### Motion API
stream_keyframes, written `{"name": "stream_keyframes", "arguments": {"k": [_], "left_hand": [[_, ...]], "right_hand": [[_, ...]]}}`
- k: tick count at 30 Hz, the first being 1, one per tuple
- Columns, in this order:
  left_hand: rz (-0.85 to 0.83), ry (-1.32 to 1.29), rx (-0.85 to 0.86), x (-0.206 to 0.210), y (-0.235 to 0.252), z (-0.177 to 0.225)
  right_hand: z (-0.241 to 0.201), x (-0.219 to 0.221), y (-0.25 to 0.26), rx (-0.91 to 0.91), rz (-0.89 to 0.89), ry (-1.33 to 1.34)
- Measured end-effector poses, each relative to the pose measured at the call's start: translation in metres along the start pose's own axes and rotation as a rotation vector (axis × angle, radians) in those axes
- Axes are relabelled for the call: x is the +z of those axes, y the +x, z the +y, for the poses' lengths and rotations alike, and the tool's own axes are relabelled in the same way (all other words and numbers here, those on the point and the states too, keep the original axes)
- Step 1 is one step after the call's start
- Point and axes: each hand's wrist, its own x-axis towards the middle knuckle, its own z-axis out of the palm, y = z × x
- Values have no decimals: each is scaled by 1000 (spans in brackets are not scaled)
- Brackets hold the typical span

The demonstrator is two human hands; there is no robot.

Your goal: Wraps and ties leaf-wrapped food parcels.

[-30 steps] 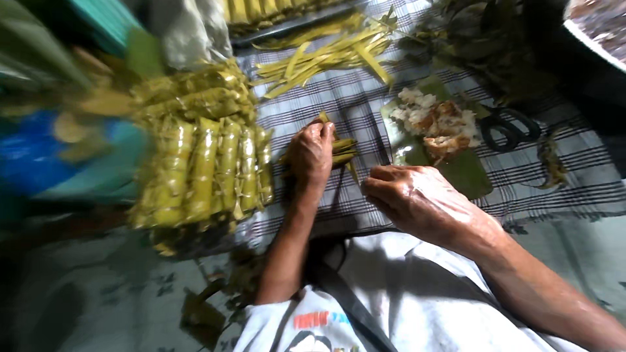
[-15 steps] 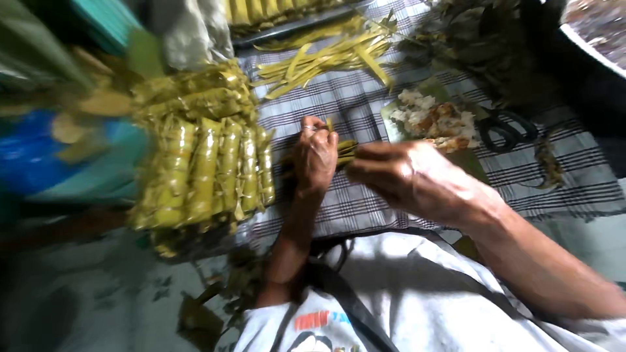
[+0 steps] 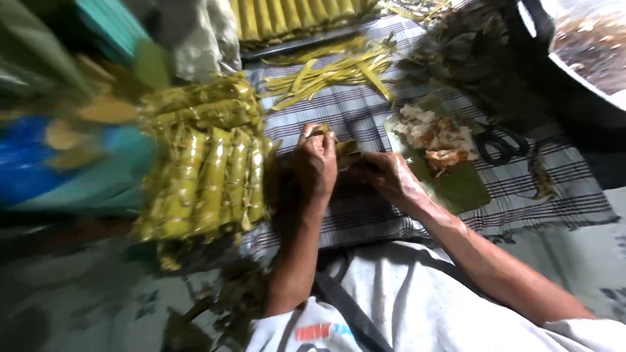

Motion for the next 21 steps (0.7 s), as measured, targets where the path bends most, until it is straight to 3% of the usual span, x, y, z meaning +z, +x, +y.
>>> {"name": "stream_keyframes", "arguments": {"k": [3, 8, 12, 14, 17, 21], "left_hand": [[9, 160, 5, 15, 4, 1], [-138, 225, 26, 16, 7, -3], [-270, 203, 38, 1, 8, -1], [-251, 173, 38, 1, 10, -1], [-197, 113, 194, -5, 1, -3], [-96, 240, 335, -6, -11, 0]], "right_hand": [[-5, 4, -20, 57, -52, -10], [-9, -9, 0, -345, 8, -371], [0, -22, 48, -599, 21, -394], [12, -19, 57, -607, -7, -303], [23, -14, 55, -553, 12, -192], [27, -8, 46, -477, 50, -128]]}}
